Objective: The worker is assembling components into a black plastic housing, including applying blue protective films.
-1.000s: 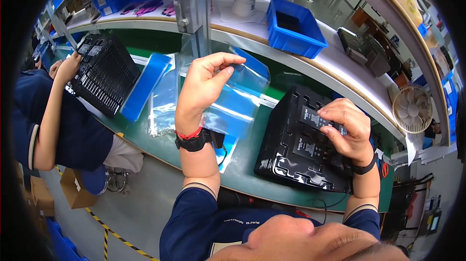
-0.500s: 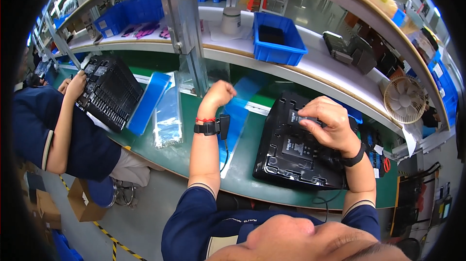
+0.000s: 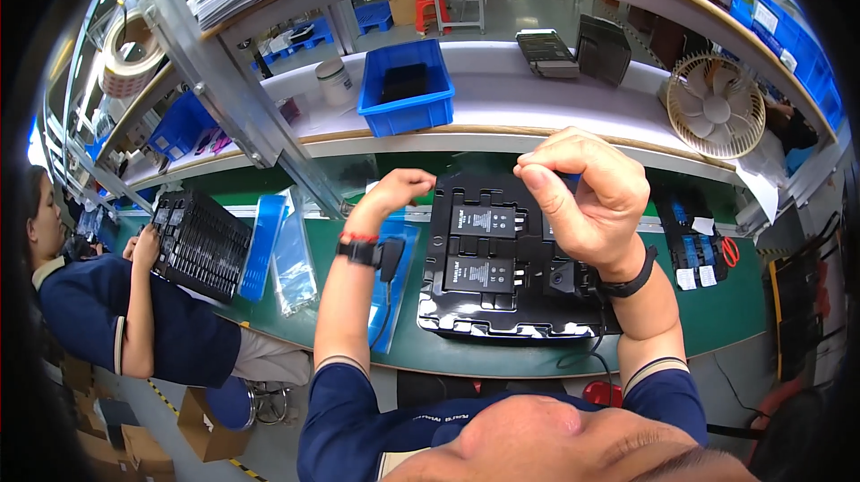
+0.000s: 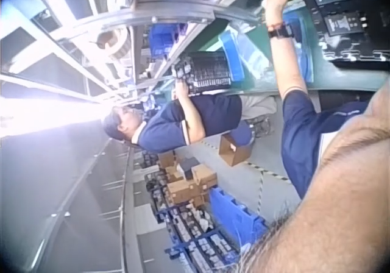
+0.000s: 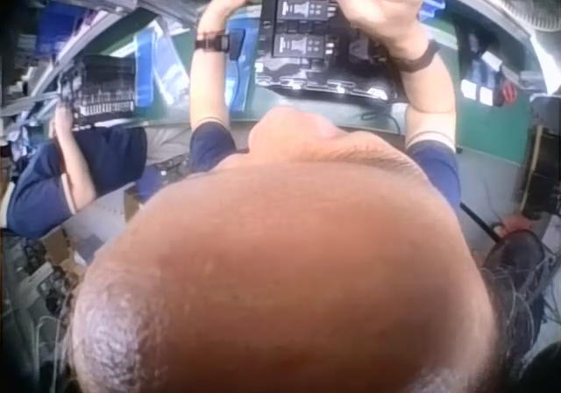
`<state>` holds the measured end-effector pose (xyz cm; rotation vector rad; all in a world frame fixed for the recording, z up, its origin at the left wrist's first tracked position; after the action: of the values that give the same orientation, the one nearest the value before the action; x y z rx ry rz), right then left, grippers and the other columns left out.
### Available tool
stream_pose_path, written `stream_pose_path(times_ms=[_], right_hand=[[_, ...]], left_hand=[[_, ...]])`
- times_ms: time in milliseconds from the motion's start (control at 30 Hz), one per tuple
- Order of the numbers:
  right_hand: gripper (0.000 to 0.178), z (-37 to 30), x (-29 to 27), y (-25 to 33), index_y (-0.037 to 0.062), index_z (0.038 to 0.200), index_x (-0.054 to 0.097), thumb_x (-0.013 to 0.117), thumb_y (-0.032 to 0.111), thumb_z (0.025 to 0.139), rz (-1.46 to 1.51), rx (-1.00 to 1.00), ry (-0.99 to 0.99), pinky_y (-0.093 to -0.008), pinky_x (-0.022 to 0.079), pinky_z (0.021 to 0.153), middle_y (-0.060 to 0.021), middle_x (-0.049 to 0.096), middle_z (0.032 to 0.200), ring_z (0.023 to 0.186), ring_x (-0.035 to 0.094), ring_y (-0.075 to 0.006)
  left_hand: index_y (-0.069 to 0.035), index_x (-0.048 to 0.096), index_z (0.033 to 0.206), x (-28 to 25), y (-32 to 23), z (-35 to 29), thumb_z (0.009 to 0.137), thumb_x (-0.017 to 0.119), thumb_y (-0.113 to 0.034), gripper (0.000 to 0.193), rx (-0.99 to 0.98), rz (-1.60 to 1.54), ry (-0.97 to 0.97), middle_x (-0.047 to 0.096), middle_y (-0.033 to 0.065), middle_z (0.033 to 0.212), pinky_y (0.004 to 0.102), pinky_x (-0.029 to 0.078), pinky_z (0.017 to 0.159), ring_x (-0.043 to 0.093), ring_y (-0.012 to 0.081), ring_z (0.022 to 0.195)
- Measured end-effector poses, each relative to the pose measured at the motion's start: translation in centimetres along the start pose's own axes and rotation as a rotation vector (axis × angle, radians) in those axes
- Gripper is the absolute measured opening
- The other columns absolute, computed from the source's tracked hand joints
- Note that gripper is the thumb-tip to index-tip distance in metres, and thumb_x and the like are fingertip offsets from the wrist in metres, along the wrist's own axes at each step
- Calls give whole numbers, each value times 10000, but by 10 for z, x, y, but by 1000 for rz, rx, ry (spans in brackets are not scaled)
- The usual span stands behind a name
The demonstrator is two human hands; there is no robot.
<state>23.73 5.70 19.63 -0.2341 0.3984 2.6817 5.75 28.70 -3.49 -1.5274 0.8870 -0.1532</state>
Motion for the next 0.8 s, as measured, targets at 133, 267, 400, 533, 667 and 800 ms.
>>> stream_pose_path(times_ms=[133, 267, 400, 533, 667, 800], right_hand=[[37, -1, -3, 4, -34, 751, 619, 650, -35, 732, 29, 5, 74, -272, 467, 577, -112, 632, 686, 614, 599, -198], [46, -3, 2, 3, -32, 746, 619, 656, -36, 719, 79, 2, 63, -268, 464, 556, -115, 633, 685, 596, 594, -198], [47, 1, 13, 10, -32, 745, 619, 657, -36, 717, 121, -14, 98, -265, 463, 554, -117, 633, 684, 591, 593, -200], [45, -9, 6, -13, -4, 718, 633, 673, -9, 700, 6, 64, 56, -283, 450, 521, -98, 618, 645, 550, 581, -210], [44, -5, 17, -10, 6, 708, 633, 677, 3, 709, -12, 69, 62, -272, 456, 539, -98, 631, 654, 571, 601, -197], [35, -11, 35, -19, -2, 729, 634, 660, 22, 731, -29, 146, 185, -276, 457, 542, -105, 626, 662, 581, 605, -209]], left_hand=[[68, 577, 1111, 37, 31, 77, 783, 635, -224, 443, 54, -389, 54, 635, 84, 1049, 320, 463, 811, 581, 169, 931], [61, 578, 1092, 52, 55, 120, 791, 621, -173, 384, 129, -392, 79, 627, 107, 1047, 332, 473, 812, 587, 195, 938], [51, 579, 1066, 23, 92, 133, 801, 601, -104, 308, 200, -419, 36, 616, 136, 1044, 348, 485, 814, 594, 230, 947], [35, 567, 1084, 14, 63, 95, 797, 598, -3, 291, 240, -808, -158, 608, 149, 1044, 399, 506, 792, 598, 275, 952], [-4, 581, 1004, -48, 27, -38, 817, 605, -20, 189, 238, -872, -385, 626, 85, 876, 350, 551, 674, 635, 214, 828], [-74, 577, 946, -79, 14, -120, 813, 593, -16, 145, 380, -947, -433, 613, 39, 846, 290, 533, 525, 629, 157, 760]])
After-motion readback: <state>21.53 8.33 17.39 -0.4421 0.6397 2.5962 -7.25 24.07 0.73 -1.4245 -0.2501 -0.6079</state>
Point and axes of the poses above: each hand's wrist, its own z-axis towards the middle knuckle, its own x-axis out of the palm, y = z × x, the point moved 6 cm from there along z, towards the middle knuckle
